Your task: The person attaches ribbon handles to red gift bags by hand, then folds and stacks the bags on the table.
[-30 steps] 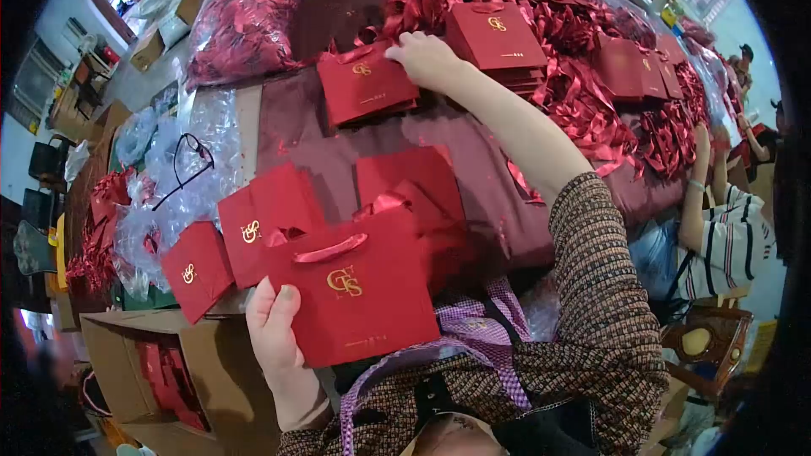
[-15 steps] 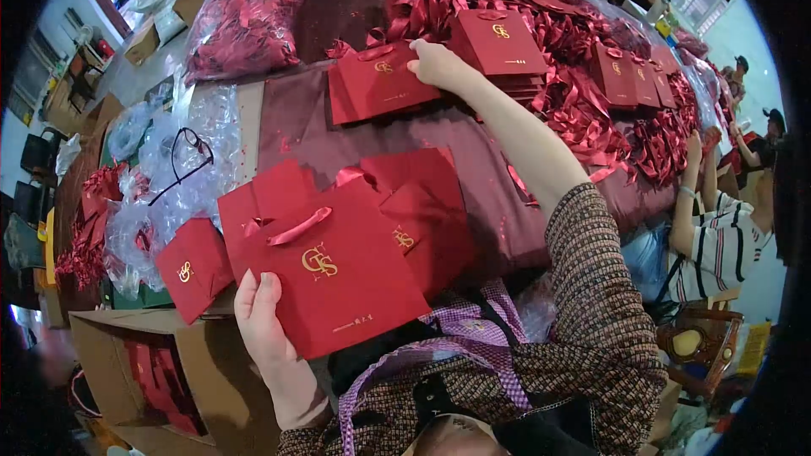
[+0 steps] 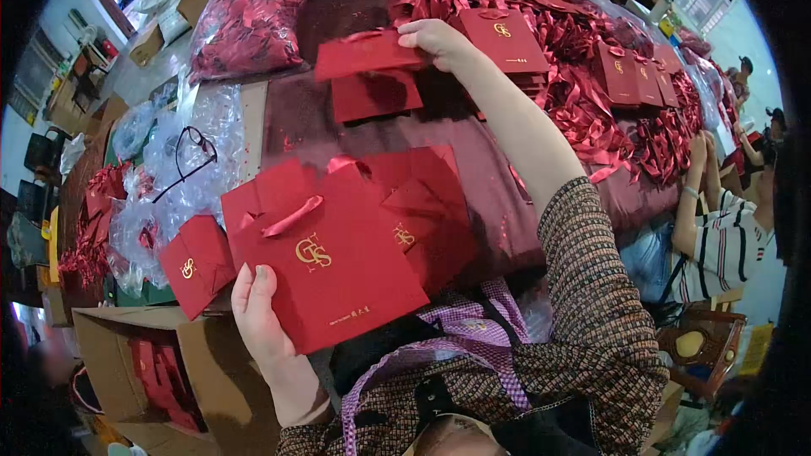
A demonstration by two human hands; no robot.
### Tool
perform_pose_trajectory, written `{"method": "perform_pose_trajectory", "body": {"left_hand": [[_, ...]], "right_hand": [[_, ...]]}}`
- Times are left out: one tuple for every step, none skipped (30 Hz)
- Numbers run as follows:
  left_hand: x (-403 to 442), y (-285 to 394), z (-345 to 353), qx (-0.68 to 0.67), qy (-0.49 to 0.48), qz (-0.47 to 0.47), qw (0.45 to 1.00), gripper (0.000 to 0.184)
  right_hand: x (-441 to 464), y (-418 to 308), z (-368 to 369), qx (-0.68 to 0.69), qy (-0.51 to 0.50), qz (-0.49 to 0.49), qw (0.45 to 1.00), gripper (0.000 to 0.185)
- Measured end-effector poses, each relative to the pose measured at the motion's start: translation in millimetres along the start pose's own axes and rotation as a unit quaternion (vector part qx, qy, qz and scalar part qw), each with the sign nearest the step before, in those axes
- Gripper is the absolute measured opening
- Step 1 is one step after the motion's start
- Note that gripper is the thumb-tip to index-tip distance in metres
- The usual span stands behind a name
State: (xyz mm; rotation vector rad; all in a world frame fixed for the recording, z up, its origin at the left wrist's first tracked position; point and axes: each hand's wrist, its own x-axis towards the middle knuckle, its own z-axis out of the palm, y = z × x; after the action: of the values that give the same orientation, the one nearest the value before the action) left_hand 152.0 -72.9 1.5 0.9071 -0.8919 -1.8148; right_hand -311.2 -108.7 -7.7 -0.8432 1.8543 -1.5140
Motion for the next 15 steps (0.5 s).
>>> {"method": "perform_pose_trajectory", "body": {"left_hand": [[0, 1, 2, 0.008, 0.026, 0.012, 1.0, 0.029], [-1, 3, 4, 0.017, 0.051, 0.024, 0.998, 0.029], [-2, 3, 6, 0.018, 0.05, 0.025, 0.998, 0.029], [-2, 4, 8, 0.022, 0.061, 0.03, 0.997, 0.029], [-2, 5, 9, 0.026, 0.073, 0.035, 0.996, 0.029], [-1, 7, 9, 0.027, 0.074, 0.036, 0.996, 0.029], [0, 10, 9, 0.016, 0.048, 0.022, 0.998, 0.029], [1, 12, 10, 0.005, 0.023, 0.007, 1.0, 0.03], [1, 15, 14, 0.007, 0.024, 0.007, 1.0, 0.03], [2, 21, 20, 0.002, 0.021, 0.01, 1.0, 0.029], [3, 23, 26, -0.003, 0.016, 0.013, 1.0, 0.029], [9, 26, 27, 0.028, 0.043, 0.021, 0.998, 0.027], [10, 35, 36, 0.026, 0.001, 0.014, 1.0, 0.027], [11, 46, 49, 0.025, -0.04, 0.008, 0.999, 0.028], [15, 50, 62, 0.054, -0.028, 0.027, 0.998, 0.028]], "right_hand": [[5, 2, 0, 0.1, -0.038, 0.032, 0.994, 0.04], [5, 9, 0, 0.029, -0.026, 0.019, 0.999, 0.043], [-3, 12, 3, -0.043, -0.013, 0.006, 0.999, 0.046], [-11, 13, 6, -0.067, 0.014, 0.01, 0.998, 0.045], [-15, 14, 7, -0.093, 0.004, -0.007, 0.996, 0.044], [-14, 23, 6, -0.118, -0.008, -0.022, 0.993, 0.044], [-10, 29, 5, -0.131, -0.01, -0.015, 0.991, 0.046], [-8, 37, 3, -0.129, -0.012, -0.014, 0.991, 0.046], [-9, 39, 3, -0.155, -0.009, -0.028, 0.987, 0.045], [-10, 40, 2, -0.181, -0.006, -0.043, 0.982, 0.045], [-10, 41, 0, -0.185, -0.006, -0.051, 0.981, 0.044], [-10, 42, 0, -0.182, -0.005, -0.051, 0.982, 0.044], [-11, 43, 0, -0.191, 0.007, -0.073, 0.979, 0.043], [-12, 44, 0, -0.2, 0.018, -0.095, 0.975, 0.042], [-15, 40, -1, -0.184, 0.019, -0.075, 0.98, 0.042]]}}
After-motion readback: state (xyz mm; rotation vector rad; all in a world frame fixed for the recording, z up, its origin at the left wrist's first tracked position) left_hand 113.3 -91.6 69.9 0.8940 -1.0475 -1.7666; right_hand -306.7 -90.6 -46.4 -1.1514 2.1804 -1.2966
